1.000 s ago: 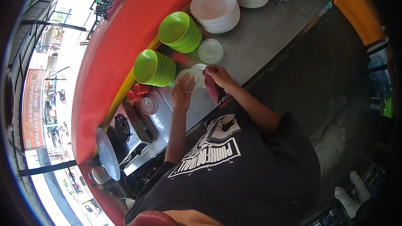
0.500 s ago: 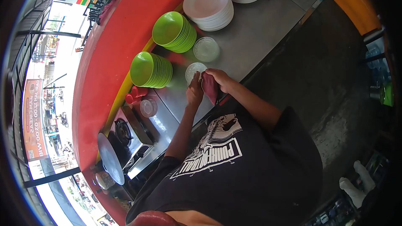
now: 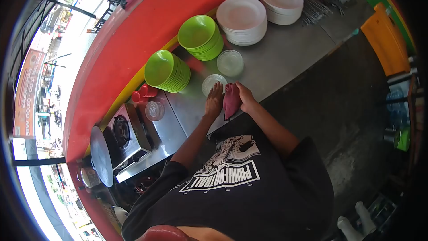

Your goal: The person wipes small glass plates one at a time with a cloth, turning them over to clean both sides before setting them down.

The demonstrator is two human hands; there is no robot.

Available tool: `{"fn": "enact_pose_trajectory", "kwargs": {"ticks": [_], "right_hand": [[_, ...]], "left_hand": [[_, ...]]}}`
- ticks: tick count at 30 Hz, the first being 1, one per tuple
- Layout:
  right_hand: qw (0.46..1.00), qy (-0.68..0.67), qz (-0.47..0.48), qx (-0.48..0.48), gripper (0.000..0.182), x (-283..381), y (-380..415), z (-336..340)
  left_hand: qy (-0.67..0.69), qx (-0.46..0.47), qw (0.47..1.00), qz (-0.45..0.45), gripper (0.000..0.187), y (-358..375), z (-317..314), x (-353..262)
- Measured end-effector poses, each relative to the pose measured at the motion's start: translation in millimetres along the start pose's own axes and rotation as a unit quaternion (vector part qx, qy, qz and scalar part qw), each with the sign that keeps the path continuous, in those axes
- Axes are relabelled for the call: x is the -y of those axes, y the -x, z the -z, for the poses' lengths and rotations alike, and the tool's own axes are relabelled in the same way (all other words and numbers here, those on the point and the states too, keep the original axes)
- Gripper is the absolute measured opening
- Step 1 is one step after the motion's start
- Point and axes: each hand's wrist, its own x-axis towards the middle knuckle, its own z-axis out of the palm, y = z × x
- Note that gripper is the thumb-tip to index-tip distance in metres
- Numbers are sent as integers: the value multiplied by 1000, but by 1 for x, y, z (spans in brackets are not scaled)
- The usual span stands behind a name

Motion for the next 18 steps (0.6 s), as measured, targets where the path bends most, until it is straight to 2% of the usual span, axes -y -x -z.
{"fn": "enact_pose_trajectory", "kwargs": {"ticks": [3,5,8,11,13,14,18], "right_hand": [[999,-36,-26,19,43,-3,1,-6],[997,-23,-29,70,47,-10,2,-12],[993,16,-38,112,49,-23,5,-31],[991,36,-49,122,48,-48,6,-66],[987,47,-56,141,48,-70,-2,-84],[983,48,-72,165,48,-82,-8,-90],[980,52,-126,146,48,-140,-33,-127]], "left_hand": [[43,-44,998,23,47,5,9,2],[79,-94,991,52,44,16,17,1],[131,-193,958,165,35,47,40,10],[190,-291,899,266,31,86,59,44],[182,-347,862,321,29,113,71,78],[188,-376,837,350,30,126,77,96],[241,-449,745,430,37,172,109,161]]}}
